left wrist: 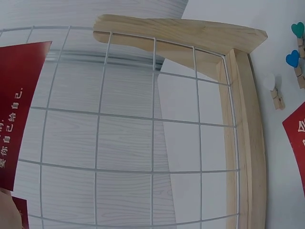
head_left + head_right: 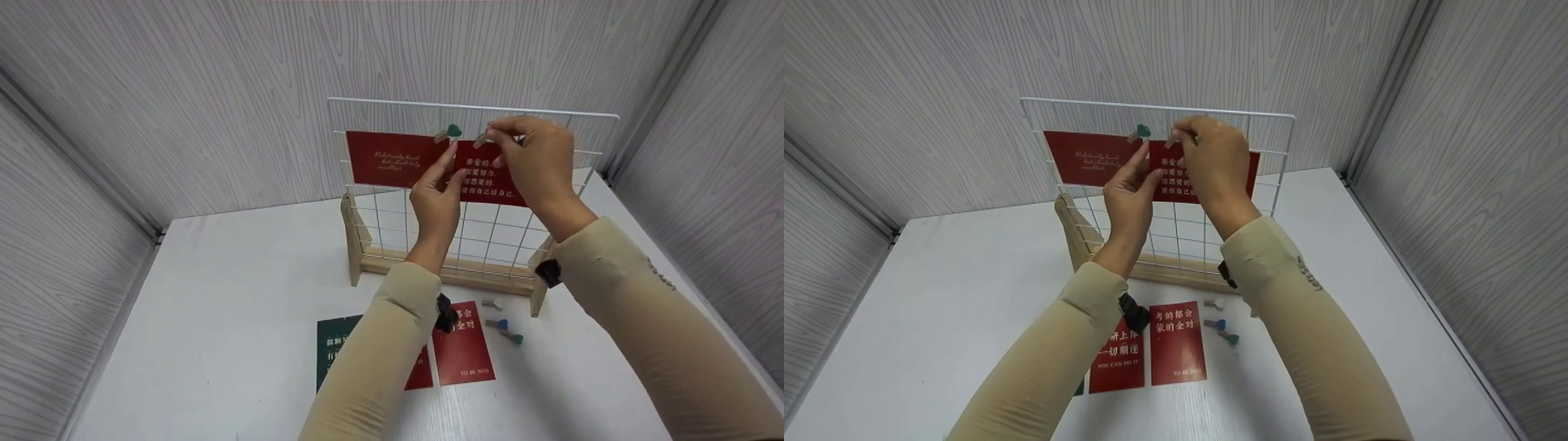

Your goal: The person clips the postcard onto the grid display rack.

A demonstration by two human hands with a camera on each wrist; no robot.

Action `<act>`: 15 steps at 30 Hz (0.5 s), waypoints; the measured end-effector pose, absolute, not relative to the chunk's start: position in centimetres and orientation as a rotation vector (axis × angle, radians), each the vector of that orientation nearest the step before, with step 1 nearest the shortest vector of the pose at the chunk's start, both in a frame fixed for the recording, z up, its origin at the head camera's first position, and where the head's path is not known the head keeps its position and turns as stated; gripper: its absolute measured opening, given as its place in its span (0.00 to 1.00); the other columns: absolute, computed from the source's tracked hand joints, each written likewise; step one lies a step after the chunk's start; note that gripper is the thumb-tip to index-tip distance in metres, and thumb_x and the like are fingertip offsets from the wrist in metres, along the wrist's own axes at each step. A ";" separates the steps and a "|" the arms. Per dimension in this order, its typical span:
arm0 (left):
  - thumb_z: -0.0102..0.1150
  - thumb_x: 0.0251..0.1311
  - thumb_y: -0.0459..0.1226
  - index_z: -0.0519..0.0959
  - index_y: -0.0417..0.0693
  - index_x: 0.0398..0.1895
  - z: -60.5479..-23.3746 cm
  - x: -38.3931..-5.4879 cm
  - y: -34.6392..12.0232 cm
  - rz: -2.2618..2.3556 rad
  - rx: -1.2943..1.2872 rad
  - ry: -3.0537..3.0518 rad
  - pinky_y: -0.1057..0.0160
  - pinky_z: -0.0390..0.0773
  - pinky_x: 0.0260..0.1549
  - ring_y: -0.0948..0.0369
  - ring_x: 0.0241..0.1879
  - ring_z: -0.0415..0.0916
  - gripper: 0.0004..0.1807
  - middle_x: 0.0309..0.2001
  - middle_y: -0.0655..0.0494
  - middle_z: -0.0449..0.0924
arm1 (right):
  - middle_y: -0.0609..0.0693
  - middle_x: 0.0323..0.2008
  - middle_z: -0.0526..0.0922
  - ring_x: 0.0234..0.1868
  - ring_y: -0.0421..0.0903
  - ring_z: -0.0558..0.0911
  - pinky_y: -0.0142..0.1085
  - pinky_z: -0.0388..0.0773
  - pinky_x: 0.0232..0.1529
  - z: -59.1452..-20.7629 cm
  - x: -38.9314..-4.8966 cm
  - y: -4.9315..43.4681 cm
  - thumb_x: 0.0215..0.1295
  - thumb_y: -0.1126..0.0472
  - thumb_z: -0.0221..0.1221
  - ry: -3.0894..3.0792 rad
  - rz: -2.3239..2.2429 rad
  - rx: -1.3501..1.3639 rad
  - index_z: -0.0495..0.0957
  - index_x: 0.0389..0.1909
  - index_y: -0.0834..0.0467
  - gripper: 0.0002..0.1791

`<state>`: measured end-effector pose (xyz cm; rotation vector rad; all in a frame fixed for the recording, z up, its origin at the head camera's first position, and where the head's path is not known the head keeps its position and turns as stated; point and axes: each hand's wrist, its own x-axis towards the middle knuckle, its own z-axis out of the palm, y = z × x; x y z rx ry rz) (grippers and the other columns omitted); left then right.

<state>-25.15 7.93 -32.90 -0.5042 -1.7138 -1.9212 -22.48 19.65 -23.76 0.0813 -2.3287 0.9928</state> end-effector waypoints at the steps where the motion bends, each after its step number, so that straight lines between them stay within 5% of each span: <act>1: 0.60 0.59 0.27 0.76 0.40 0.59 -32.9 -25.2 8.0 -1.920 -0.502 -1.714 0.66 0.79 0.41 0.69 0.45 0.77 0.22 0.49 0.48 0.81 | 0.50 0.37 0.86 0.21 0.43 0.81 0.21 0.73 0.24 -23.7 -22.5 19.6 0.63 0.56 0.61 -2.338 0.986 0.081 0.86 0.42 0.56 0.11; 15: 0.59 0.60 0.27 0.75 0.41 0.60 -33.1 -25.1 8.4 -1.824 -0.483 -1.739 0.69 0.77 0.45 0.67 0.50 0.76 0.23 0.54 0.47 0.78 | 0.49 0.39 0.86 0.22 0.45 0.83 0.20 0.73 0.25 -24.4 -22.7 19.7 0.66 0.57 0.59 -2.345 0.884 0.151 0.85 0.45 0.56 0.12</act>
